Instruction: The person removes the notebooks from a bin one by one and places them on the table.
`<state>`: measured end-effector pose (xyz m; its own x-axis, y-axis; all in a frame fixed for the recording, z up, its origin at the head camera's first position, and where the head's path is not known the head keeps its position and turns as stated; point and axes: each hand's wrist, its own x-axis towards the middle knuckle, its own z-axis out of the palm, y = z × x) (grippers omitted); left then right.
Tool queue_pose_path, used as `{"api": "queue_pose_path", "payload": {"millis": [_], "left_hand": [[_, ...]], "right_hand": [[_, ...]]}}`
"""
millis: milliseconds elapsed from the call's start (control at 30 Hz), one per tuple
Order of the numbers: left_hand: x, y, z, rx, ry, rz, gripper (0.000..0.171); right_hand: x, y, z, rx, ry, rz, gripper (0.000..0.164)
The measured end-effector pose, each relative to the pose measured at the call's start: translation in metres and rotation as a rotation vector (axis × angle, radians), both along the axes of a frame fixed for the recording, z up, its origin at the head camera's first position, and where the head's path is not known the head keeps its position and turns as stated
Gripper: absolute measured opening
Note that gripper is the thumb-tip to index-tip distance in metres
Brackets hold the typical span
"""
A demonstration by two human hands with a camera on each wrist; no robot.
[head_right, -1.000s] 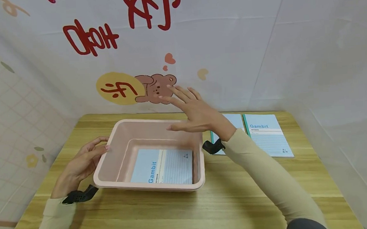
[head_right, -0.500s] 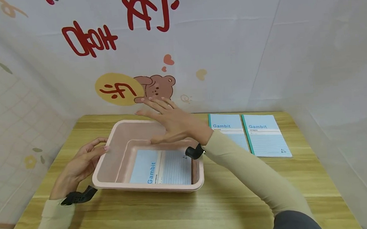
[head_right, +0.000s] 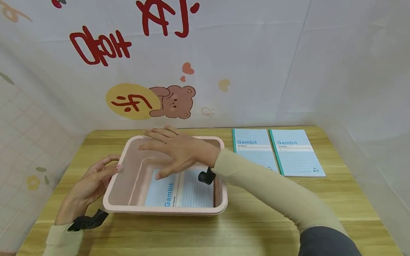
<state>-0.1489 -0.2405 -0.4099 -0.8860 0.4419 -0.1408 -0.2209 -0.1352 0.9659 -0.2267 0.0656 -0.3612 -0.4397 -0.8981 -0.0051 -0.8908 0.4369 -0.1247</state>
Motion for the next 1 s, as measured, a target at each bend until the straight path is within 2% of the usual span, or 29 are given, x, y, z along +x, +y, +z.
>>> {"api": "queue_pose_path", "payload": {"millis": [333, 700, 867, 1000], "left_hand": [[0.000, 0.000, 0.000, 0.005, 0.008, -0.024, 0.021], [0.000, 0.000, 0.000, 0.016, 0.016, -0.026, 0.021], [0.000, 0.000, 0.000, 0.005, 0.006, -0.018, 0.020], [0.000, 0.000, 0.000, -0.006, 0.005, -0.010, 0.020]], "right_hand": [[0.001, -0.016, -0.016, 0.068, 0.022, 0.158, 0.099], [0.003, -0.042, -0.034, 0.127, -0.013, 0.150, 0.097], [0.005, -0.053, -0.044, 0.228, -0.016, 0.152, 0.102], [0.008, -0.060, -0.057, 0.301, -0.019, 0.190, 0.103]]}}
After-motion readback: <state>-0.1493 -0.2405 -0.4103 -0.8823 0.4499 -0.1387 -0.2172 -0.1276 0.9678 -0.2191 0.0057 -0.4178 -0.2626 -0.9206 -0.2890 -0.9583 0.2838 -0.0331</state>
